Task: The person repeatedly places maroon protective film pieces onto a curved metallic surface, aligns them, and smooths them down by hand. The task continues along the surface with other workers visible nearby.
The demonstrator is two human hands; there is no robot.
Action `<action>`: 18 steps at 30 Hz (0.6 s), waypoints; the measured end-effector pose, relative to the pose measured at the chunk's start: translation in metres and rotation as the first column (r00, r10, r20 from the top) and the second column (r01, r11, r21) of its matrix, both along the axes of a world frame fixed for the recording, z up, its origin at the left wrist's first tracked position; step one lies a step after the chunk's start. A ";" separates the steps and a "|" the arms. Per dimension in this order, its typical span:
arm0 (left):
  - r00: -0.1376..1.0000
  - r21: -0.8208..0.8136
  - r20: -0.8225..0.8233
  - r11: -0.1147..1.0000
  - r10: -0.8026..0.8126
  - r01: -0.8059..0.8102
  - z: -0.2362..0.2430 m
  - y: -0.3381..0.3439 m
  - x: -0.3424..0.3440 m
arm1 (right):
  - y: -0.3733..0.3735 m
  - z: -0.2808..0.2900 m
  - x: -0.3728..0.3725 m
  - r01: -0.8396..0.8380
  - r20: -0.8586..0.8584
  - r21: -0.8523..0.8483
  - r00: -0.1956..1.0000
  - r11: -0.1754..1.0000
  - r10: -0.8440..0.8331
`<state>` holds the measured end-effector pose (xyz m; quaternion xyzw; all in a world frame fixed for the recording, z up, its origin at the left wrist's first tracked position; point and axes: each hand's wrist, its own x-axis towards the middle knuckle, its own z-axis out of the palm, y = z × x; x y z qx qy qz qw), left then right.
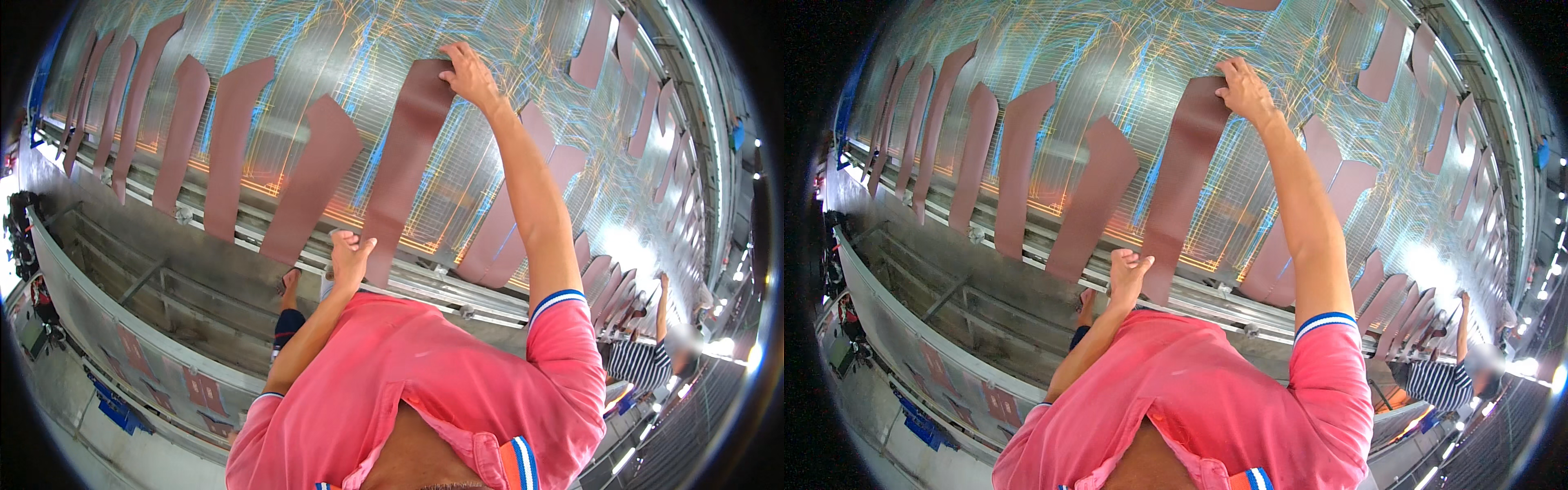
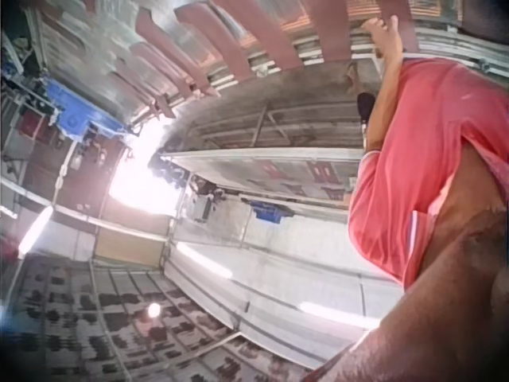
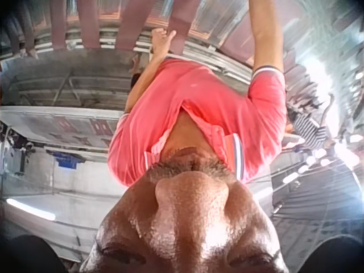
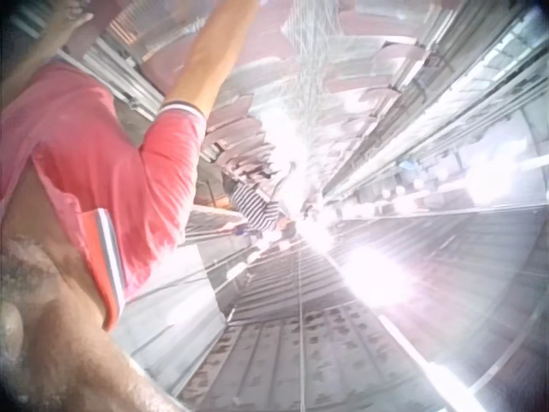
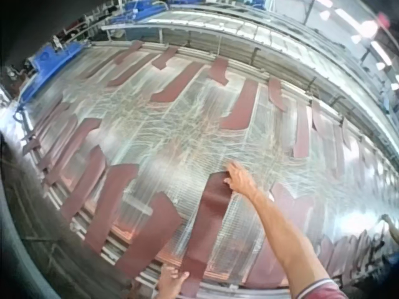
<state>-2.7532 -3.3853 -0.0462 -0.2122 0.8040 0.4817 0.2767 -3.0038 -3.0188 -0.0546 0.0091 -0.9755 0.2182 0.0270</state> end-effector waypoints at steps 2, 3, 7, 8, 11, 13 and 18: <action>0.991 0.086 0.131 0.996 0.016 -0.027 0.006 0.002 -0.005 | 0.008 -0.003 -0.005 -0.031 0.082 0.054 0.996 0.998 0.027; 0.991 0.093 0.136 0.996 -0.019 0.006 0.007 0.000 -0.007 | 0.011 -0.006 -0.007 -0.046 0.124 0.080 0.992 0.996 0.036; 0.993 0.164 0.017 0.981 -0.113 0.108 0.009 0.002 -0.009 | 0.010 0.005 -0.009 -0.094 0.192 0.107 0.979 0.990 0.072; 0.994 0.159 0.020 0.982 -0.105 0.100 0.010 0.002 -0.011 | 0.011 0.007 -0.008 -0.093 0.189 0.097 0.979 0.991 0.073; 0.997 0.192 0.047 0.980 -0.057 0.047 0.011 -0.003 -0.009 | 0.013 0.019 0.000 0.070 0.228 -0.140 0.973 0.988 -0.037; 0.996 0.269 0.090 0.963 -0.003 -0.022 0.004 -0.013 -0.004 | 0.019 0.037 0.000 0.135 0.294 -0.247 0.954 0.960 -0.058; 0.990 0.376 0.133 0.922 0.043 -0.091 0.017 -0.018 -0.018 | 0.050 0.052 -0.012 -0.018 0.319 -0.173 0.945 0.985 0.073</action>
